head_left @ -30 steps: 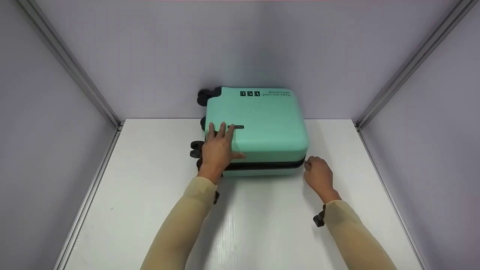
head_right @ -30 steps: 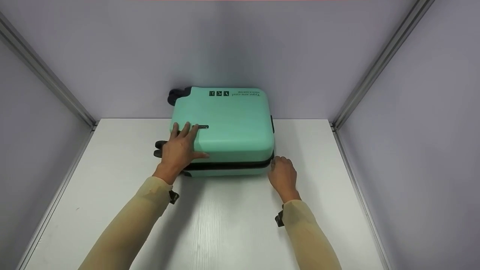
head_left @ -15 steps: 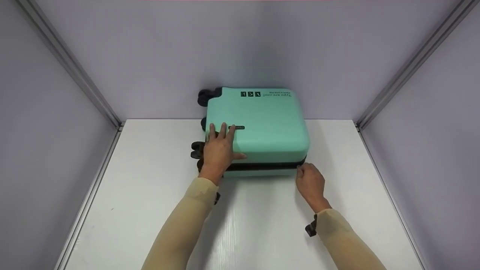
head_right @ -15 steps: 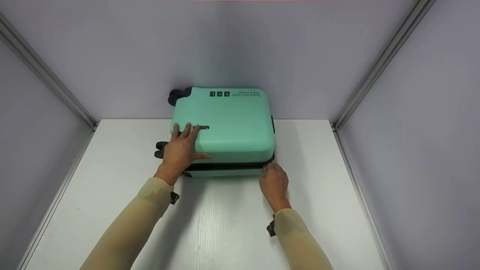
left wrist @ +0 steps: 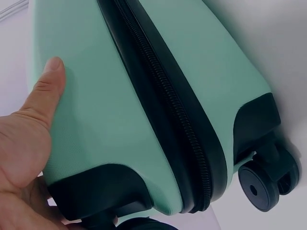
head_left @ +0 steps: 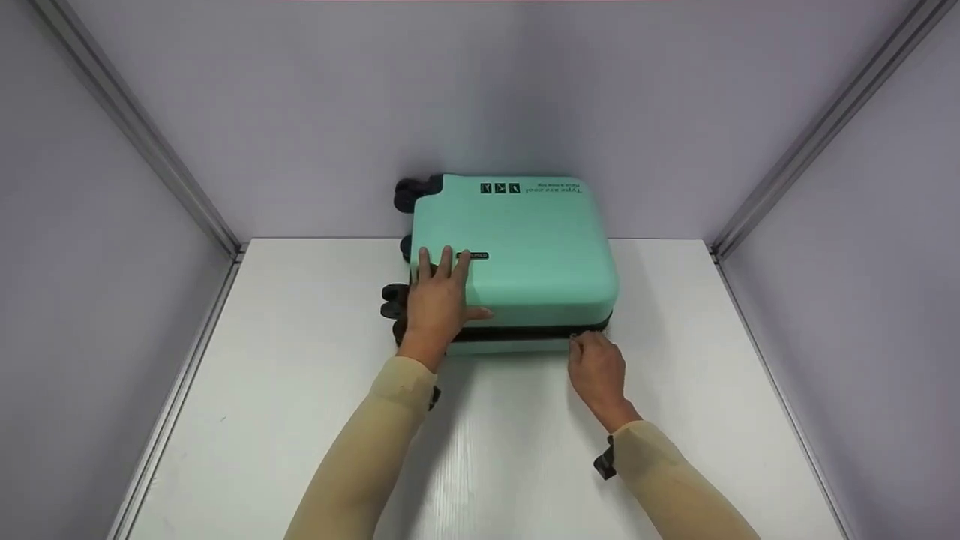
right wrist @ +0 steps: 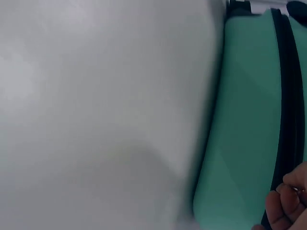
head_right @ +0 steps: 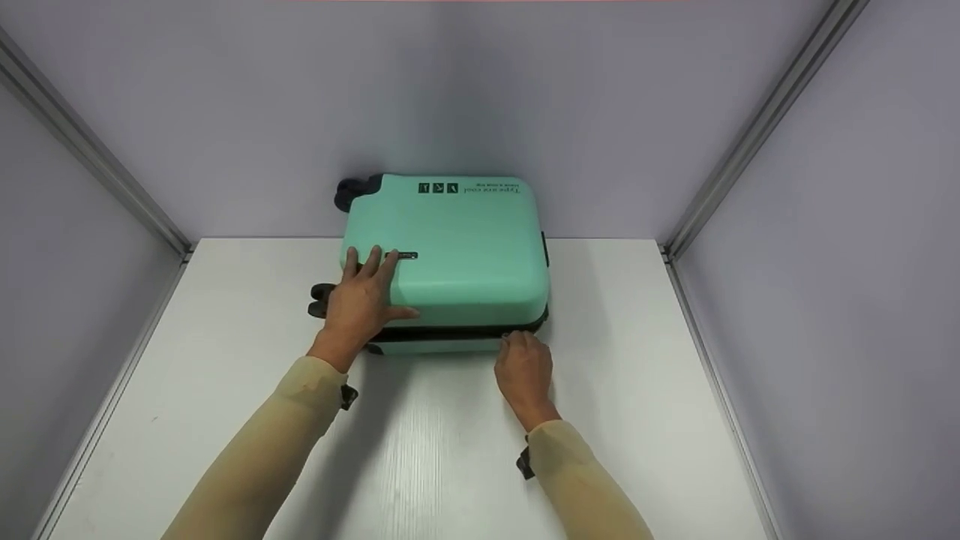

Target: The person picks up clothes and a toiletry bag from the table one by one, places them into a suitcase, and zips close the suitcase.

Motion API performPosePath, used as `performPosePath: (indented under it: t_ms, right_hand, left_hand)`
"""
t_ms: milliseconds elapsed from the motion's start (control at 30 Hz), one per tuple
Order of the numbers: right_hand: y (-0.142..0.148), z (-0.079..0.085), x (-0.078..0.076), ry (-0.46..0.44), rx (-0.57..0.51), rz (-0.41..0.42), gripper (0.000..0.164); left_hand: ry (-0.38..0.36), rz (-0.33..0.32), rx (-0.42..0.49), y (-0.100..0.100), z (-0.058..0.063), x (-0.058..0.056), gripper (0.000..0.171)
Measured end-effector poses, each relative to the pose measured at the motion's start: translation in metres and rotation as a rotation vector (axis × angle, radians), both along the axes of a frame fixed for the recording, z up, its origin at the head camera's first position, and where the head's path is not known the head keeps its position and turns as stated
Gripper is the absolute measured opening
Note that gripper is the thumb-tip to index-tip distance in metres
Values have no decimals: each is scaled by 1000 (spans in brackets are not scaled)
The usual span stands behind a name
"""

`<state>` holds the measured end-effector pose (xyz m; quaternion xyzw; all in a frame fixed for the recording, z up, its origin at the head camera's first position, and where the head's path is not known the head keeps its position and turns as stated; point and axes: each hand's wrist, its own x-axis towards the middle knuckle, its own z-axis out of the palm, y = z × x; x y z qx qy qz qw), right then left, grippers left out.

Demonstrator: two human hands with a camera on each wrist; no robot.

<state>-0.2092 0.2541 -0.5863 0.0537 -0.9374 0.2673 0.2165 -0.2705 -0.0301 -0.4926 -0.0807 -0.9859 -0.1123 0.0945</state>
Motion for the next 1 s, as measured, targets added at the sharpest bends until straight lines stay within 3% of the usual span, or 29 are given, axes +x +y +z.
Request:
performPosePath:
  t_ms: [267,600,1000]
  right_hand:
    - [-11,-7,4,0,-32,-38,11]
    - [-11,-6,4,65,-22,-59,10]
    - [-36,-11,8,102,-25,-45,15]
  left_hand:
    - [35,-14,19,2,-3,1,117]
    - [-42,-29,53,1,-6,1,118]
    - [27,-43,28,1,-13,1,116]
